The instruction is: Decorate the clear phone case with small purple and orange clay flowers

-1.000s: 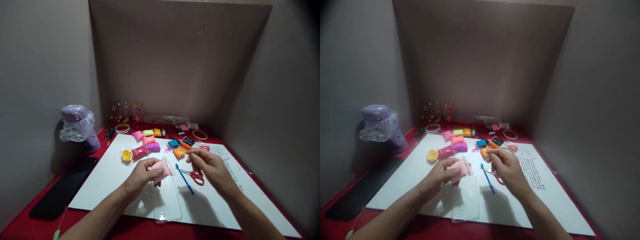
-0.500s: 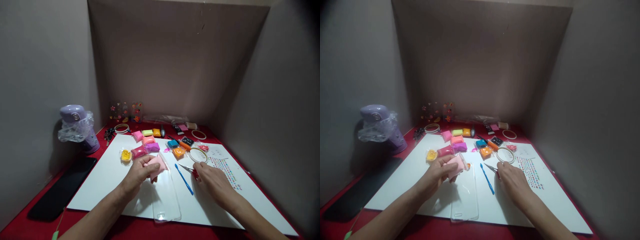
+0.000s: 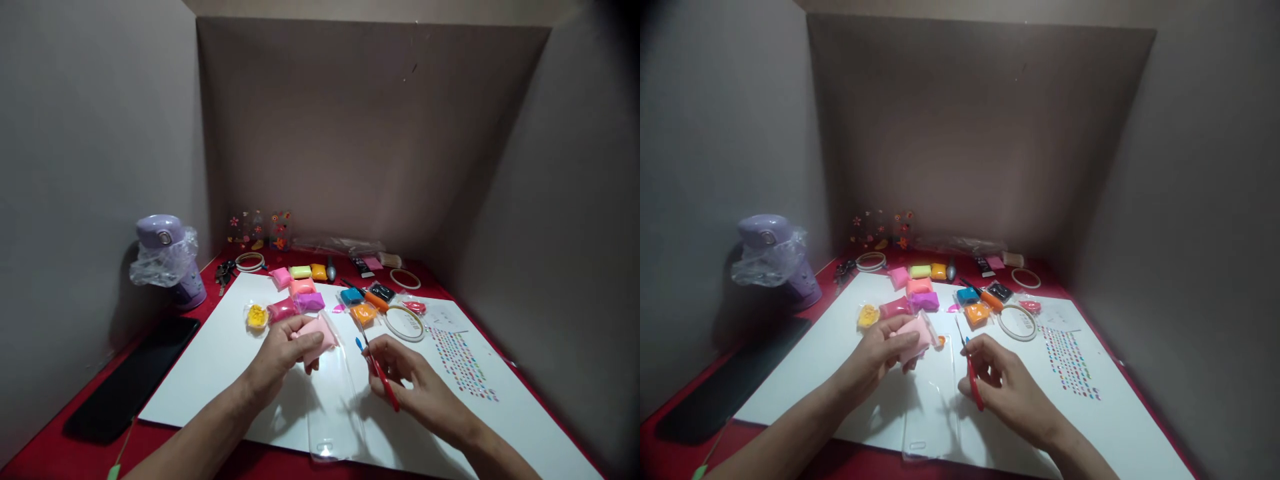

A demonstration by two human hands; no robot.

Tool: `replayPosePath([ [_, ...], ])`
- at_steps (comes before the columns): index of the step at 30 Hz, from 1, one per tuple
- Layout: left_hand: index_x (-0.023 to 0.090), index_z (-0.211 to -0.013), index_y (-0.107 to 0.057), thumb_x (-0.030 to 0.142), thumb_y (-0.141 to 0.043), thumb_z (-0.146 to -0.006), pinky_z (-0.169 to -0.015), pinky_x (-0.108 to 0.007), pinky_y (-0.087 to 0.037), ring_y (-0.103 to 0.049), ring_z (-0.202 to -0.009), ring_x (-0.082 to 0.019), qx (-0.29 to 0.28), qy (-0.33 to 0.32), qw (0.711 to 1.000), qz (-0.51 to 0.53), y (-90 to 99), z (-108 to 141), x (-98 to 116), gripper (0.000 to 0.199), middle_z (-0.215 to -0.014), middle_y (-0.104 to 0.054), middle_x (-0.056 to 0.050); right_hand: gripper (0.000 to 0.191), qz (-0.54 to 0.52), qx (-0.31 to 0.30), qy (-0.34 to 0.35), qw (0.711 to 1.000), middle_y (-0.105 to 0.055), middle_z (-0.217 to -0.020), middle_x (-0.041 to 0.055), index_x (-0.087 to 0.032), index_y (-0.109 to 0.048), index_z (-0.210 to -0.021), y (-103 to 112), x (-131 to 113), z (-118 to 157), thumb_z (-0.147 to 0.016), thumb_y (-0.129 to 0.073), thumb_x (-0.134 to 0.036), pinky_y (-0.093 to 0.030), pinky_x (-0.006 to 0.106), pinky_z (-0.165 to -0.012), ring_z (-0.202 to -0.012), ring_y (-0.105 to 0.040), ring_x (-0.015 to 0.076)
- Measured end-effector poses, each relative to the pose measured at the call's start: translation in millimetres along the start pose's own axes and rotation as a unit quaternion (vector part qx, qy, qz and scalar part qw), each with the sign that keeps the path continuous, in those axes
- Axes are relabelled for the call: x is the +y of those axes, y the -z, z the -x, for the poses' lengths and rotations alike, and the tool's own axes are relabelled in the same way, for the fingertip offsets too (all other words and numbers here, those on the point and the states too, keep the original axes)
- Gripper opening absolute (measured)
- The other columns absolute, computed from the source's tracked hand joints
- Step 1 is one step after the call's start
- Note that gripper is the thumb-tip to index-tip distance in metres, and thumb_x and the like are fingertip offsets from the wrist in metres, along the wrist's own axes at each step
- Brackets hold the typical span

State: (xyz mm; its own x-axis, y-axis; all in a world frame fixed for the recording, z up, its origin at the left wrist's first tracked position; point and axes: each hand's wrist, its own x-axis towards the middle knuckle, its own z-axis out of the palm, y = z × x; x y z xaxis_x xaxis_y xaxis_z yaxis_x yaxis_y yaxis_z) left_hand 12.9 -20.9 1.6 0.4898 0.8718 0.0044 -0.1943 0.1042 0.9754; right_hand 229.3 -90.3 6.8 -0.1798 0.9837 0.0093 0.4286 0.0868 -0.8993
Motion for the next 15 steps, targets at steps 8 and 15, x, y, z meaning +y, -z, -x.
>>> replayPosePath([
  [8, 0.009, -0.086, -0.061, 0.041, -0.068, -0.075, -0.047, -0.023, -0.045, -0.057, -0.054, -0.013, 0.016, -0.007, 1.0, -0.004, -0.6, -1.2, -3.3, 0.034, -0.068, -0.061, -0.005, 0.013, 0.136, 0.011, 0.051, 0.989, -0.046, -0.068, -0.0053, -0.022, -0.05, -0.083, -9.8, 7.2, 8.8, -0.077, -0.06, -0.016, -0.033, 0.024, -0.056, -0.062, -0.04, 0.012],
  [15, 0.01, -0.089, -0.061, 0.041, -0.065, -0.079, -0.048, -0.023, -0.046, -0.055, -0.05, -0.011, -0.003, -0.012, 1.0, -0.028, 1.9, -2.8, -10.6, 0.032, -0.063, -0.062, -0.004, 0.011, 0.18, 0.013, 0.067, 0.981, -0.046, -0.065, -0.0055, -0.022, -0.05, -0.08, -11.0, 12.5, 7.2, -0.079, -0.061, -0.023, -0.032, 0.024, -0.055, -0.06, -0.039, 0.0118],
])
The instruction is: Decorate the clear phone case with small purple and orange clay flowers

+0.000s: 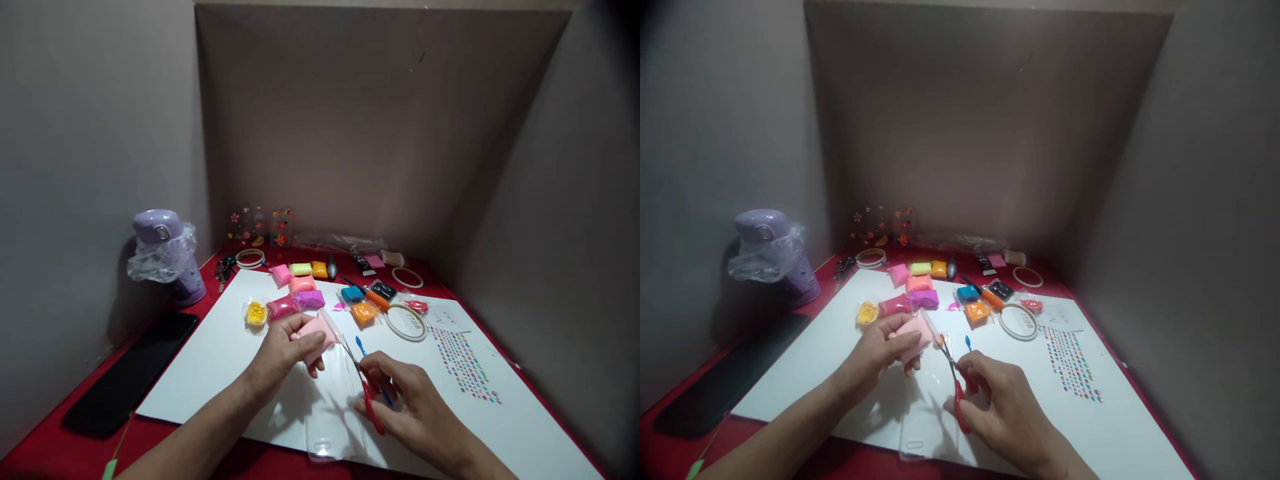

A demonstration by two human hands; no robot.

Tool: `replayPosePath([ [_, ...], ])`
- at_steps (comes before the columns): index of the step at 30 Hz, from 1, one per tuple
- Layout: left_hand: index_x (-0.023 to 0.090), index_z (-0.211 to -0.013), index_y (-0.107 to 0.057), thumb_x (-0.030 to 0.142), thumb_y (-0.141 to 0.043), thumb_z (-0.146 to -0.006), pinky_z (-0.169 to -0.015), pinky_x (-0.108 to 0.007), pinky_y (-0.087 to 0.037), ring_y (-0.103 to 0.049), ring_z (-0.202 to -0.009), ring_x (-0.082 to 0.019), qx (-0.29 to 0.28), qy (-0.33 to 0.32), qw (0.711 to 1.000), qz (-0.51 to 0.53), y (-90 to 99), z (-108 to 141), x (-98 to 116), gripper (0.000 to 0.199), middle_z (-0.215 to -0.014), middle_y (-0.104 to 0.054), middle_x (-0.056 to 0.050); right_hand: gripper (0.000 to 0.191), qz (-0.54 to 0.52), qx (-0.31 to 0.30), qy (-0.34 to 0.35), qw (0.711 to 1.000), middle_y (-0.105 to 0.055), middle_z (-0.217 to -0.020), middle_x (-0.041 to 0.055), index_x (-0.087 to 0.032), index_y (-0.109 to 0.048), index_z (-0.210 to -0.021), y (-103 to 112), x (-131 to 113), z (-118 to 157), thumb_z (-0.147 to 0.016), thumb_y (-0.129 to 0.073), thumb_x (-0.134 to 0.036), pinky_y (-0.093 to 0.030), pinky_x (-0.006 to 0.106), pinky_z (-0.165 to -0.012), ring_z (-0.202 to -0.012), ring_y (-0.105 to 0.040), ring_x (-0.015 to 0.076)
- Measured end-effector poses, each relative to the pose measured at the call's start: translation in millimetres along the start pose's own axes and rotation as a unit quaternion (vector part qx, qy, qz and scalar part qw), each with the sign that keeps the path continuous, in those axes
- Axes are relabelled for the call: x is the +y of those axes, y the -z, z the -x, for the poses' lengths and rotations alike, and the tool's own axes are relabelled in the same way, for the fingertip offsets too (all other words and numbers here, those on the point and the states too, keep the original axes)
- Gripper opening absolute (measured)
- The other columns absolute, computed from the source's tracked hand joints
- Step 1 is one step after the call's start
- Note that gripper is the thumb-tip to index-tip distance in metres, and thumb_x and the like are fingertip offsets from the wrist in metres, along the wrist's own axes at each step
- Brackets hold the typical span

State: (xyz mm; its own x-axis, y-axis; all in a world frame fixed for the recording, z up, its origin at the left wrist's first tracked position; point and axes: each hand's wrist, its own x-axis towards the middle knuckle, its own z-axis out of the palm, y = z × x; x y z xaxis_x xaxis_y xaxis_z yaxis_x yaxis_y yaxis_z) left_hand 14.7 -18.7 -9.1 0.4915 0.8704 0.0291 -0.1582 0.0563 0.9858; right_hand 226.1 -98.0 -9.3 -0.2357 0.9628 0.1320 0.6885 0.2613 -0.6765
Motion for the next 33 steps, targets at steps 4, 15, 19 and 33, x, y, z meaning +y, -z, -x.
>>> replayPosePath([
  [4, 0.01, -0.09, -0.06, 0.042, -0.066, -0.078, -0.047, -0.023, -0.047, -0.056, -0.048, -0.012, -0.001, 0.008, 1.0, -0.013, -1.6, 0.5, 0.2, 0.035, -0.059, -0.062, -0.004, 0.01, -0.002, -0.003, -0.001, 1.0, -0.048, -0.065, -0.0057, -0.022, -0.051, -0.082, -0.4, 0.7, 0.3, -0.08, -0.06, -0.022, -0.032, 0.024, -0.055, -0.059, -0.04, 0.0115],
  [15, 0.01, -0.091, -0.06, 0.043, -0.067, -0.077, -0.047, -0.023, -0.049, -0.057, -0.049, -0.012, -0.005, 0.01, 1.0, -0.017, -3.2, 0.6, 0.9, 0.037, -0.061, -0.062, -0.004, 0.011, -0.022, -0.005, -0.001, 1.0, -0.047, -0.065, -0.0058, -0.022, -0.053, -0.082, 0.8, 0.9, 1.5, -0.082, -0.062, -0.028, -0.032, 0.024, -0.055, -0.059, -0.039, 0.0112],
  [19, 0.01, -0.09, -0.06, 0.042, -0.068, -0.077, -0.047, -0.023, -0.049, -0.058, -0.049, -0.013, -0.01, 0.008, 1.0, -0.02, -2.4, 0.4, 0.2, 0.036, -0.062, -0.062, -0.004, 0.008, -0.029, -0.009, -0.004, 1.0, -0.047, -0.063, -0.0062, -0.022, -0.054, -0.085, 0.3, 2.4, 0.9, -0.082, -0.06, -0.026, -0.032, 0.024, -0.055, -0.059, -0.039, 0.0113],
  [33, 0.011, -0.09, -0.06, 0.042, -0.067, -0.078, -0.049, -0.024, -0.049, -0.058, -0.05, -0.013, -0.012, 0.009, 1.0, -0.018, -1.6, 0.3, 1.2, 0.034, -0.062, -0.062, -0.004, 0.007, -0.069, -0.019, -0.018, 0.997, -0.046, -0.059, -0.0065, -0.023, -0.056, -0.088, -1.7, 3.4, 2.0, -0.083, -0.06, -0.026, -0.029, 0.025, -0.053, -0.056, -0.038, 0.0115],
])
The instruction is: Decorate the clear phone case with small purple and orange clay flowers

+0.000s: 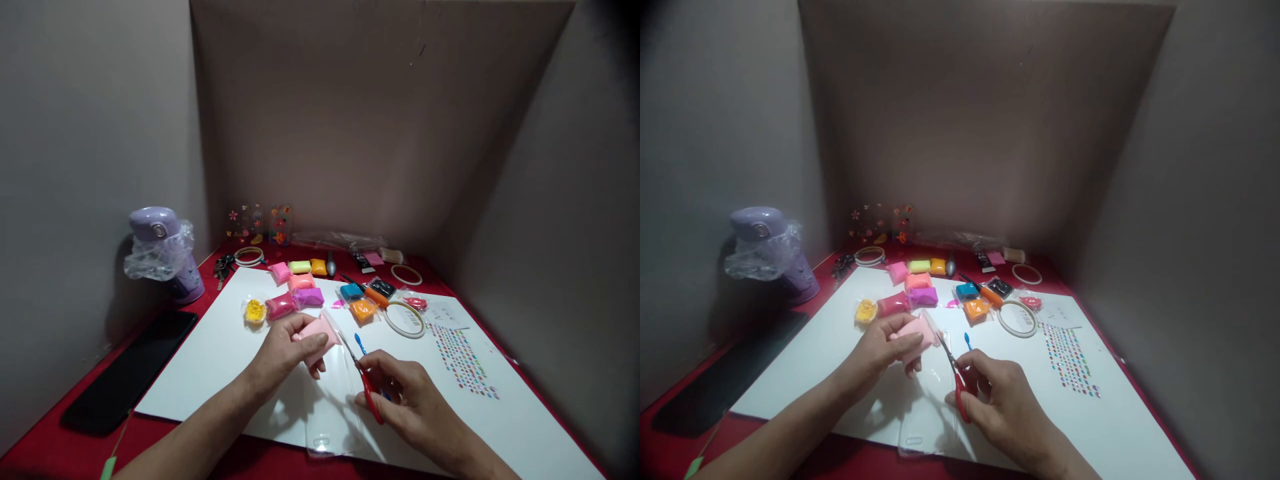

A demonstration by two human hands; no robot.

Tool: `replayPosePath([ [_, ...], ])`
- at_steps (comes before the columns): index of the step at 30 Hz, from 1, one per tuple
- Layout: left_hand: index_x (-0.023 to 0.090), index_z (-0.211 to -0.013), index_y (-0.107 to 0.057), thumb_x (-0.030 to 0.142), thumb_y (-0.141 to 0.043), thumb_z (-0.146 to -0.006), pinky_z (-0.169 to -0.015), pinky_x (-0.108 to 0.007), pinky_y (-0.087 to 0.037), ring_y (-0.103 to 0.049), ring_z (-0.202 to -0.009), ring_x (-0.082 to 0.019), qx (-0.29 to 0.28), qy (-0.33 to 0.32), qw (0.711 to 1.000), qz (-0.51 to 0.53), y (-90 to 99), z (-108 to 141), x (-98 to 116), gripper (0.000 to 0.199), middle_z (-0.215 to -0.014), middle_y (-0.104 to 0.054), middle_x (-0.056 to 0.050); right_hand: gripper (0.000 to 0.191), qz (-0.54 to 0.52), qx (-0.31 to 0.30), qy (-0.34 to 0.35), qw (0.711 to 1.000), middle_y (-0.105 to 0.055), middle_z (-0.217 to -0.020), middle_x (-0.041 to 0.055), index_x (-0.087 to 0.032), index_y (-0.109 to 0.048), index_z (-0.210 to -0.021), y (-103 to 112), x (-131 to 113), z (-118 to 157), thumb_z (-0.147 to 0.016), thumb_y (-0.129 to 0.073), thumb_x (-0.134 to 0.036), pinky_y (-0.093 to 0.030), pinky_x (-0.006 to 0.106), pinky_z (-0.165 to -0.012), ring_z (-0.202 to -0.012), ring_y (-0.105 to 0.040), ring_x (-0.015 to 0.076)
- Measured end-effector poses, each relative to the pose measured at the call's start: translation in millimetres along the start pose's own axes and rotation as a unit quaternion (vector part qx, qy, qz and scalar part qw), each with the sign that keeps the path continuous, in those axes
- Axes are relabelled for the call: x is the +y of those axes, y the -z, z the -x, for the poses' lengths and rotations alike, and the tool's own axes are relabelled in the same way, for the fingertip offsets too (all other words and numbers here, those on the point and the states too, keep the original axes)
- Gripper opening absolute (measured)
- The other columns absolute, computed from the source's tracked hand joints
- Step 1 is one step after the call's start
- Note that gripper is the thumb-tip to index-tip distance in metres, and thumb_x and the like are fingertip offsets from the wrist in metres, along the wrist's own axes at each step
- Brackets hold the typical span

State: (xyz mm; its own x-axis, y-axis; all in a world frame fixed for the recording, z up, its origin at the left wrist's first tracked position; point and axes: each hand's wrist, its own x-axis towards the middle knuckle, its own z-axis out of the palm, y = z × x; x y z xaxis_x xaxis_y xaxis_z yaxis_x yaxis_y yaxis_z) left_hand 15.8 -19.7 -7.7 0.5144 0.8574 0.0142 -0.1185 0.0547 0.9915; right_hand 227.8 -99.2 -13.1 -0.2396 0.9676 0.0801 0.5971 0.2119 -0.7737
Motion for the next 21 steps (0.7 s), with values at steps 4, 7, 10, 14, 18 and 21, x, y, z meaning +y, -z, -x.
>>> replayPosePath([
  [4, 0.011, -0.091, -0.06, 0.042, -0.067, -0.077, -0.049, -0.024, -0.049, -0.057, -0.049, -0.013, -0.002, 0.006, 1.0, -0.002, -1.8, 1.2, 2.8, 0.035, -0.06, -0.062, -0.004, 0.007, -0.003, 0.0, 0.003, 1.0, -0.046, -0.059, -0.0063, -0.022, -0.057, -0.089, -0.1, -1.0, 0.1, -0.083, -0.059, -0.025, -0.029, 0.025, -0.053, -0.056, -0.037, 0.0114],
  [7, 0.011, -0.09, -0.06, 0.043, -0.067, -0.077, -0.049, -0.024, -0.049, -0.057, -0.05, -0.013, -0.002, 0.005, 1.0, -0.002, -2.7, 1.4, 3.3, 0.035, -0.061, -0.062, -0.004, 0.006, -0.004, 0.001, 0.003, 1.0, -0.045, -0.06, -0.006, -0.022, -0.057, -0.088, 0.2, -1.9, 0.1, -0.084, -0.059, -0.026, -0.029, 0.025, -0.053, -0.056, -0.037, 0.0115],
  [10, 0.011, -0.09, -0.06, 0.043, -0.067, -0.077, -0.049, -0.024, -0.049, -0.058, -0.05, -0.013, -0.002, 0.004, 1.0, -0.002, -2.1, 1.2, 2.3, 0.035, -0.061, -0.063, -0.004, 0.005, -0.013, -0.001, 0.001, 1.0, -0.045, -0.06, -0.0059, -0.022, -0.056, -0.087, 0.6, -2.5, 0.9, -0.084, -0.058, -0.025, -0.03, 0.024, -0.053, -0.057, -0.037, 0.0115],
  [14, 0.011, -0.09, -0.06, 0.042, -0.067, -0.078, -0.05, -0.024, -0.049, -0.058, -0.051, -0.013, 0.002, 0.004, 1.0, -0.004, -1.2, 1.7, 1.8, 0.034, -0.064, -0.064, -0.005, 0.003, -0.034, -0.01, -0.004, 0.999, -0.048, -0.059, -0.0064, -0.021, -0.056, -0.087, 0.7, -2.7, 2.5, -0.084, -0.057, -0.02, -0.03, 0.023, -0.052, -0.055, -0.038, 0.0106],
  [18, 0.01, -0.09, -0.06, 0.041, -0.066, -0.079, -0.049, -0.024, -0.049, -0.057, -0.049, -0.012, 0.003, 0.005, 1.0, -0.007, -0.6, 2.0, 2.7, 0.034, -0.063, -0.063, -0.005, 0.005, -0.036, -0.005, -0.001, 0.999, -0.049, -0.058, -0.0068, -0.021, -0.055, -0.087, 0.0, -2.4, 2.5, -0.084, -0.055, -0.017, -0.03, 0.023, -0.052, -0.054, -0.038, 0.0101],
  [21, 0.01, -0.089, -0.06, 0.042, -0.066, -0.078, -0.048, -0.024, -0.048, -0.055, -0.048, -0.012, -0.001, 0.005, 1.0, -0.002, 0.0, 1.4, 3.3, 0.034, -0.059, -0.061, -0.003, 0.004, -0.034, -0.004, 0.003, 0.999, -0.049, -0.058, -0.0065, -0.021, -0.055, -0.087, -0.4, -2.0, 2.1, -0.084, -0.054, -0.018, -0.031, 0.023, -0.053, -0.054, -0.038, 0.0102],
])
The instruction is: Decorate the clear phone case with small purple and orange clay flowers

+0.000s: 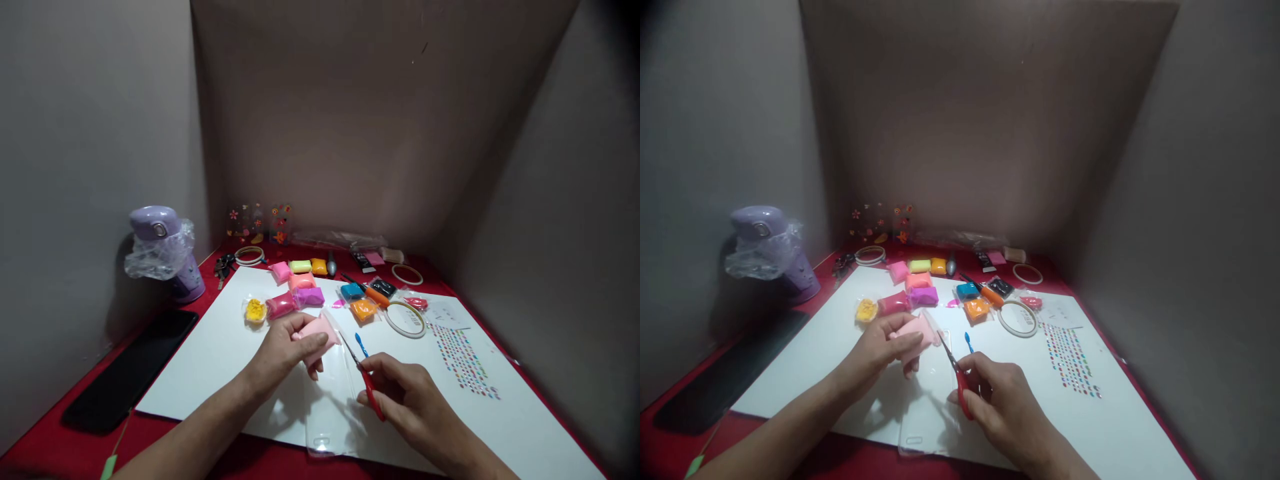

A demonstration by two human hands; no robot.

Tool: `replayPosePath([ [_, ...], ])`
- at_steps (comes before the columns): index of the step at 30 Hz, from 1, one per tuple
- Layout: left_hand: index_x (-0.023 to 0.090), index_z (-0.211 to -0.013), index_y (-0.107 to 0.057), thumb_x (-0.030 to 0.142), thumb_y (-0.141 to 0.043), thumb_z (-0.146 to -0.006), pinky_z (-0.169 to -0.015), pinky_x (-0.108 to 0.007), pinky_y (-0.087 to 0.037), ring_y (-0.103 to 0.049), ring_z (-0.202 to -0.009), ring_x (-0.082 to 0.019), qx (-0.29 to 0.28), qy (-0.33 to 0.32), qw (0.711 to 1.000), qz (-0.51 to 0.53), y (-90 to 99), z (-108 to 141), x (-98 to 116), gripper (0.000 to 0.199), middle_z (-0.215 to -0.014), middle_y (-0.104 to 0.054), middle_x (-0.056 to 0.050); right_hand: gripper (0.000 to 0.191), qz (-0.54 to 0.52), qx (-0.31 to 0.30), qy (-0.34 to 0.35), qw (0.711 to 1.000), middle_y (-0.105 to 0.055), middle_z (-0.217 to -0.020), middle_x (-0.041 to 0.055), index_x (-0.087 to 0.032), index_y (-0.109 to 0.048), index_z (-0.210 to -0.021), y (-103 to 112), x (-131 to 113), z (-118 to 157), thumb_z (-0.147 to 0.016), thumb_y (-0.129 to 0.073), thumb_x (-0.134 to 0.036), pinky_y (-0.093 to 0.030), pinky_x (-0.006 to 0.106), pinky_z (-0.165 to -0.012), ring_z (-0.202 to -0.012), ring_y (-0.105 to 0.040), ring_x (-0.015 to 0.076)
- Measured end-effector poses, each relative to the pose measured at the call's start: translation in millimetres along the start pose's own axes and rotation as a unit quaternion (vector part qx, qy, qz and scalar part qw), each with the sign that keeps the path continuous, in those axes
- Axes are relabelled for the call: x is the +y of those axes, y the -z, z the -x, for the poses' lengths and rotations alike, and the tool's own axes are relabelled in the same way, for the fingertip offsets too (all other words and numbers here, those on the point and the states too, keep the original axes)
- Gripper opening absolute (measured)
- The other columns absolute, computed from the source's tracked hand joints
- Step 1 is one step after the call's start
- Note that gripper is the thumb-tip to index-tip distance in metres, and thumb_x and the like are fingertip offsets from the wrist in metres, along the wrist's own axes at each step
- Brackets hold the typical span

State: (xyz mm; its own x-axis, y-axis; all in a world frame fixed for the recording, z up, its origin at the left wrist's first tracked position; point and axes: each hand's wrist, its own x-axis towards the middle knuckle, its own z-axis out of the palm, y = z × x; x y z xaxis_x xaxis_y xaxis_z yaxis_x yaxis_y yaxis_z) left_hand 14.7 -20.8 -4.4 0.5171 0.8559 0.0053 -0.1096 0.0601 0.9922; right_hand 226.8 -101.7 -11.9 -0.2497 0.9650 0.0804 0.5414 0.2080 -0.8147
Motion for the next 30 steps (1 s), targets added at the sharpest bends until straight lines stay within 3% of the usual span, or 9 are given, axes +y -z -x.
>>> replayPosePath([
  [11, 0.01, -0.083, -0.062, 0.045, -0.069, -0.074, -0.045, -0.02, -0.045, -0.055, -0.045, -0.011, -0.007, 0.012, 1.0, -0.027, -4.6, 2.7, 5.2, 0.036, -0.053, -0.061, -0.003, 0.006, 0.048, 0.014, 0.003, 0.999, -0.045, -0.058, -0.0061, -0.022, -0.057, -0.087, -1.0, 2.4, 2.0, -0.081, -0.058, -0.022, -0.03, 0.024, -0.052, -0.054, -0.037, 0.0112],
  [24, 0.009, -0.086, -0.063, 0.045, -0.069, -0.074, -0.044, -0.021, -0.046, -0.054, -0.046, -0.011, -0.017, 0.028, 0.999, -0.016, -3.2, 2.0, 5.1, 0.038, -0.053, -0.061, -0.003, 0.006, 0.01, 0.007, 0.007, 1.0, -0.049, -0.059, -0.0061, -0.021, -0.056, -0.088, -3.5, 3.4, -0.5, -0.084, -0.053, -0.018, -0.03, 0.023, -0.052, -0.054, -0.037, 0.0105],
  [30, 0.01, -0.082, -0.063, 0.044, -0.071, -0.072, -0.043, -0.021, -0.045, -0.054, -0.045, -0.011, -0.049, 0.042, 0.998, -0.026, -4.5, 2.7, 2.7, 0.036, -0.054, -0.06, -0.002, 0.005, 0.032, 0.023, 0.008, 0.999, -0.049, -0.06, -0.005, -0.021, -0.056, -0.088, -5.1, 2.9, -1.0, -0.083, -0.057, -0.022, -0.032, 0.024, -0.052, -0.054, -0.037, 0.0108],
])
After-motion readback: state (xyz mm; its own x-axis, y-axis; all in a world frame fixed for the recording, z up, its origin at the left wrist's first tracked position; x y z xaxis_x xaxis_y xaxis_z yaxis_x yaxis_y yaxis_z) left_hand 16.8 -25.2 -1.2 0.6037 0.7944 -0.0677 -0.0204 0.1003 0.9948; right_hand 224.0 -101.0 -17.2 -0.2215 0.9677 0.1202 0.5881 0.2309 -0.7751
